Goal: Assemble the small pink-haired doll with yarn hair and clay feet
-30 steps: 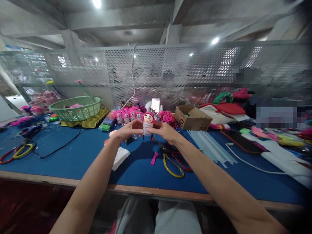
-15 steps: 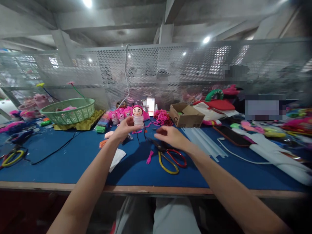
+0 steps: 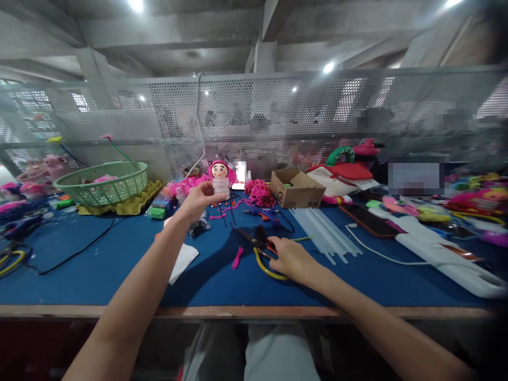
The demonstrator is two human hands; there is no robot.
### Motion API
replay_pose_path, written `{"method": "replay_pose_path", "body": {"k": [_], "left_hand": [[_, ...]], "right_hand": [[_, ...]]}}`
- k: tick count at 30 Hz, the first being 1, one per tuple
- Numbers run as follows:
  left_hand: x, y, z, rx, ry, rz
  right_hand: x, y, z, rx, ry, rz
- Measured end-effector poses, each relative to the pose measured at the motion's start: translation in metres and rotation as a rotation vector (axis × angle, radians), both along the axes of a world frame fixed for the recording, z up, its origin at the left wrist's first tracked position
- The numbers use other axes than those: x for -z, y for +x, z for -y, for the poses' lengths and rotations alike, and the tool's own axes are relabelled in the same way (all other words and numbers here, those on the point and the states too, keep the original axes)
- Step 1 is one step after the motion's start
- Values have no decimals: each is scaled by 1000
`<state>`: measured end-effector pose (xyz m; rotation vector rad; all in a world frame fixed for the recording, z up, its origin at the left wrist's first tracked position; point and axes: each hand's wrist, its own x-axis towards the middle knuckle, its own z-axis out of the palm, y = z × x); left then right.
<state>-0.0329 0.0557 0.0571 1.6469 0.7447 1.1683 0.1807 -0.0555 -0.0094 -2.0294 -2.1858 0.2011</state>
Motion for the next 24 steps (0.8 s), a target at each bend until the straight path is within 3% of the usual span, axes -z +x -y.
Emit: {"method": "replay_pose_path", "body": {"k": [4, 8, 13, 17, 24], "left_hand": [[-12, -2, -2, 30, -6, 11], [-27, -6, 0, 59, 4, -26], [-41, -5, 5, 130, 36, 30], [-44, 0, 10, 136, 42, -1], [-44, 6, 14, 129, 41, -49]], "right_hand": [[-1, 23, 0, -48, 26, -323], [-14, 41, 9, -15, -37, -535], [-33, 44, 10, -182, -17, -548], [-46, 38, 3, -198, -35, -451], [-55, 27, -14, -295, 84, -342]]}}
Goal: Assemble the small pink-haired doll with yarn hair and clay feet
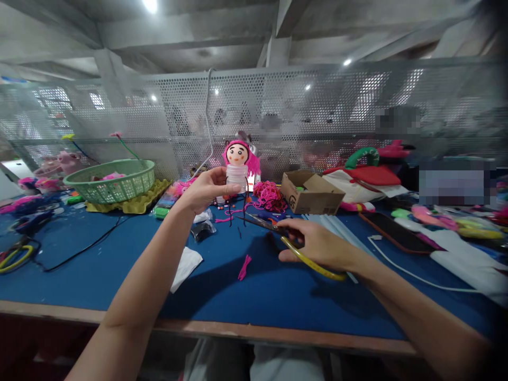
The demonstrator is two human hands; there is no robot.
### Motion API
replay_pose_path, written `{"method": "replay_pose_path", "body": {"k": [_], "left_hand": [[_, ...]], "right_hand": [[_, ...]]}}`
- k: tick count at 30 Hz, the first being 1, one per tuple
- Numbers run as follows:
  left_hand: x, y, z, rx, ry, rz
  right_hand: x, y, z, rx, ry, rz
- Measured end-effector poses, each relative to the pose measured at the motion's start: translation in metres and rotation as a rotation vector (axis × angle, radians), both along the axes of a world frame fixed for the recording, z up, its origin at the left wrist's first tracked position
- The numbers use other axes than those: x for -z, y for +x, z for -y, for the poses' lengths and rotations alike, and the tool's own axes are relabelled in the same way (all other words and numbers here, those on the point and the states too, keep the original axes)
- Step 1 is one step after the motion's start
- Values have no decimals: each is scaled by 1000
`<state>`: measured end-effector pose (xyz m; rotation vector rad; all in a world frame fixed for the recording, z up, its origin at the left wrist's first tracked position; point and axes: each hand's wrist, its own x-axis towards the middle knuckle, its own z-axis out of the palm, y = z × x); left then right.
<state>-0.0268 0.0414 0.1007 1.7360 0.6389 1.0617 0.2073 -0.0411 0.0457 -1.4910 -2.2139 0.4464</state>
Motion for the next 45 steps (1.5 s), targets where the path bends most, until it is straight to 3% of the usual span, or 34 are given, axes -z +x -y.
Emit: {"method": "replay_pose_path", "body": {"k": [5, 12, 31, 38, 45], "left_hand": [[-1, 2, 3, -3, -18, 7], [0, 1, 3, 13, -26, 17], [4, 0, -1, 48, -26, 16], [17, 0, -14, 20, -21, -15], [60, -12, -35, -181, -65, 53]], "right_hand": [[-9, -13, -5, -28, 80, 54], [-18, -16, -6, -59, 52, 100], [-14, -12, -6, -57, 79, 141], [5, -2, -9, -51, 47, 156], [59, -11, 9, 138, 26, 171]]}}
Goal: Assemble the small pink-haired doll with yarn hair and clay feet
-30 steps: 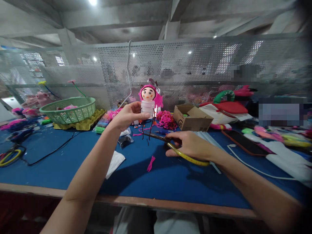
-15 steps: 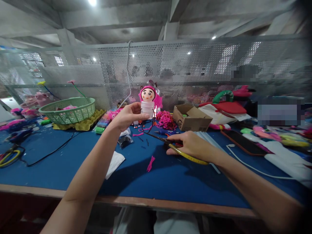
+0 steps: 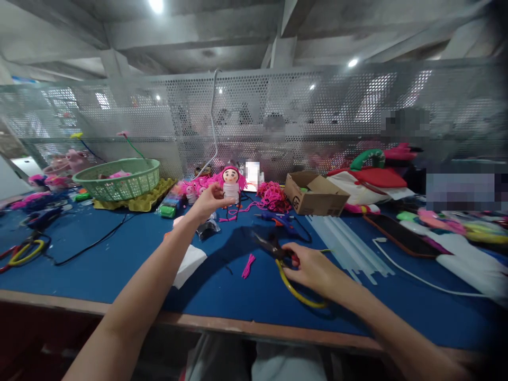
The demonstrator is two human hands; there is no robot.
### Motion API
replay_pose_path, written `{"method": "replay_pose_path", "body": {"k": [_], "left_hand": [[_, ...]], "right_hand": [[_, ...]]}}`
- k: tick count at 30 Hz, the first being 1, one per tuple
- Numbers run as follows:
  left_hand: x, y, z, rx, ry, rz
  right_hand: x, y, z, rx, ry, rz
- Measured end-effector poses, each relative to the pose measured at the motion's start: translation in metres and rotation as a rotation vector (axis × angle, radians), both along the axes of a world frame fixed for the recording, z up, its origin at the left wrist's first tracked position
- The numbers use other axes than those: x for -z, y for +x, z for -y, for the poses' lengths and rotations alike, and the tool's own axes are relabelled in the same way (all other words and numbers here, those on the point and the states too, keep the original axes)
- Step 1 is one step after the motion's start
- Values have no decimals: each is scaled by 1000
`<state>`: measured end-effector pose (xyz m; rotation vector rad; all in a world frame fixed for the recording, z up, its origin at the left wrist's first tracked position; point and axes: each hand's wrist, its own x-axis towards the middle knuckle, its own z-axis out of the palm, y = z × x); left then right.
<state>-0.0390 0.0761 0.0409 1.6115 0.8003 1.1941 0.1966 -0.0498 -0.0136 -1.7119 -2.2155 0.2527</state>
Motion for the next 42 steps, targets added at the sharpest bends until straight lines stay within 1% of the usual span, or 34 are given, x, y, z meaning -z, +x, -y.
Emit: {"method": "replay_pose_path", "body": {"k": [2, 4, 6, 7, 8, 10, 11, 12, 14, 16, 18, 20, 22, 24, 25, 26, 27, 28, 29, 31, 32, 33, 36, 39, 42], "left_hand": [[11, -5, -3, -35, 4, -16], [18, -8, -5, -59, -8, -39], [23, -9, -4, -69, -20, -57], [24, -9, -3, -64, -22, -60], [25, -7, -2, -56, -21, -54], [27, -3, 2, -37, -15, -28], [28, 0, 5, -26, -13, -11], [28, 3, 8, -14, -15, 5], [29, 9, 14, 10, -32, 31], [30, 14, 21, 32, -57, 46], [30, 16, 26, 36, -77, 45], [29, 15, 29, 30, -82, 18], [26, 10, 28, 27, -60, -62], [20, 2, 25, -44, 16, -144], [16, -3, 23, -126, 67, -153], [14, -7, 21, -215, 106, -116], [12, -10, 19, -259, 117, -45], [11, -12, 18, -238, 108, 35], [11, -13, 17, -175, 83, 112], [13, -10, 18, 12, 4, 219], [15, -7, 18, 77, -38, 254], [17, -4, 19, 109, -77, 286], [20, 3, 21, 86, -136, 376], [19, 4, 21, 38, -126, 416], [18, 2, 21, 53, -136, 443]], "right_hand": [[11, -3, 7, 64, 44, 71], [13, -2, 11, 92, 104, 173], [5, -1, 11, 62, 126, 211], [-2, -1, 9, 25, 119, 181], [-11, -3, 5, -27, 112, 109], [-29, -14, -7, -124, 124, -133], [-36, -22, -15, -136, 110, -271], [-42, -31, -24, -117, 133, -402], [-46, -51, -44, -105, 194, -606], [-42, -68, -61, -154, 203, -768], [-35, -78, -72, -149, 197, -888], [-28, -82, -77, -138, 188, -963], [-22, -80, -78, -129, 183, -1017], [-20, -76, -77, -135, 168, -1076], [-20, -74, -75, -141, 155, -1109], [-20, -73, -74, -149, 141, -1139], [-20, -73, -72, -156, 124, -1163], [-21, -74, -70, -160, 108, -1183], [-21, -75, -68, -162, 94, -1200], [-21, -79, -64, -170, 72, -1217], [-21, -80, -62, -175, 65, -1220], [-20, -81, -61, -181, 59, -1216], [-17, -82, -60, -185, 62, -1184], [-14, -81, -61, -158, 97, -1161], [-13, -80, -64, -113, 133, -1146]]}}
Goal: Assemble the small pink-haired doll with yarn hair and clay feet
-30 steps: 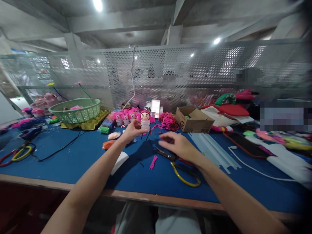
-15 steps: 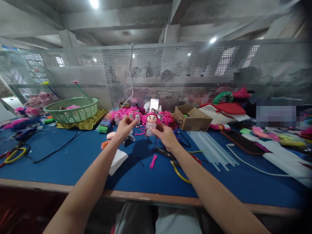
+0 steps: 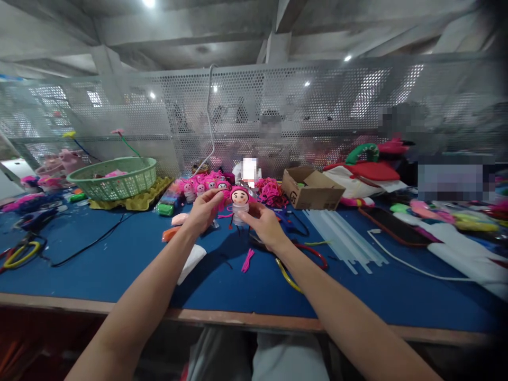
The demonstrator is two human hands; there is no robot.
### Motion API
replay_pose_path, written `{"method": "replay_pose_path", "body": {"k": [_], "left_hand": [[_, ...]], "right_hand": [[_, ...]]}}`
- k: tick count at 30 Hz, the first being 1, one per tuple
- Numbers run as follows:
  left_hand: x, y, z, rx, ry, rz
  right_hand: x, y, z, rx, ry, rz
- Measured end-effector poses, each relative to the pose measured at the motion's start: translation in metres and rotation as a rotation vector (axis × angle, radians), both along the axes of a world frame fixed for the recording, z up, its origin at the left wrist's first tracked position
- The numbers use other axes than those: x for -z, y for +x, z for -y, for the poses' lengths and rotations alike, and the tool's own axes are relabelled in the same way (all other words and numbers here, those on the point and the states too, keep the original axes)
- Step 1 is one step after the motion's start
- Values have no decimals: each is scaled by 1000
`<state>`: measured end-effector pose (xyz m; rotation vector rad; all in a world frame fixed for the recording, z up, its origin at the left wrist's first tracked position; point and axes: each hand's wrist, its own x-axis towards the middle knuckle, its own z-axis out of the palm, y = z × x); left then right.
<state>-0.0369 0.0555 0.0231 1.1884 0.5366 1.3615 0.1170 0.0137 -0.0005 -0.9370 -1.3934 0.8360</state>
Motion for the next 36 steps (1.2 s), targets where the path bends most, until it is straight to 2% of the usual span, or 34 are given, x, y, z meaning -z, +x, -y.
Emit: {"method": "replay_pose_path", "body": {"k": [4, 9, 14, 16, 19, 21, 26, 28, 32, 34, 36], "left_hand": [[5, 2, 1, 65, 17, -57], [10, 13, 8, 99, 66, -263], [9, 17, 12, 82, 105, -250], [8, 16, 11, 76, 97, -243], [8, 13, 9, 57, 99, -237], [7, 13, 10, 73, 102, -234], [7, 18, 16, 146, 133, -281], [9, 18, 16, 139, 138, -298], [12, 19, 13, 101, 137, -272], [15, 20, 11, 86, 122, -268], [20, 21, 9, 73, 110, -277]], "right_hand": [[-1, 0, -1, 2, -12, -58], [-5, 0, 2, 25, 5, -86], [-7, 4, 1, 30, 47, -29], [-6, 9, -3, 111, 74, -18], [-7, 17, -10, 329, 161, -10], [-9, 21, -14, 366, 219, -33], [-12, 26, -20, 94, 239, -44], [-12, 27, -19, 99, 224, -7], [-11, 26, -15, 211, 178, 14], [-11, 23, -12, 150, 108, -17], [-11, 20, -11, 9, 19, -53]]}}
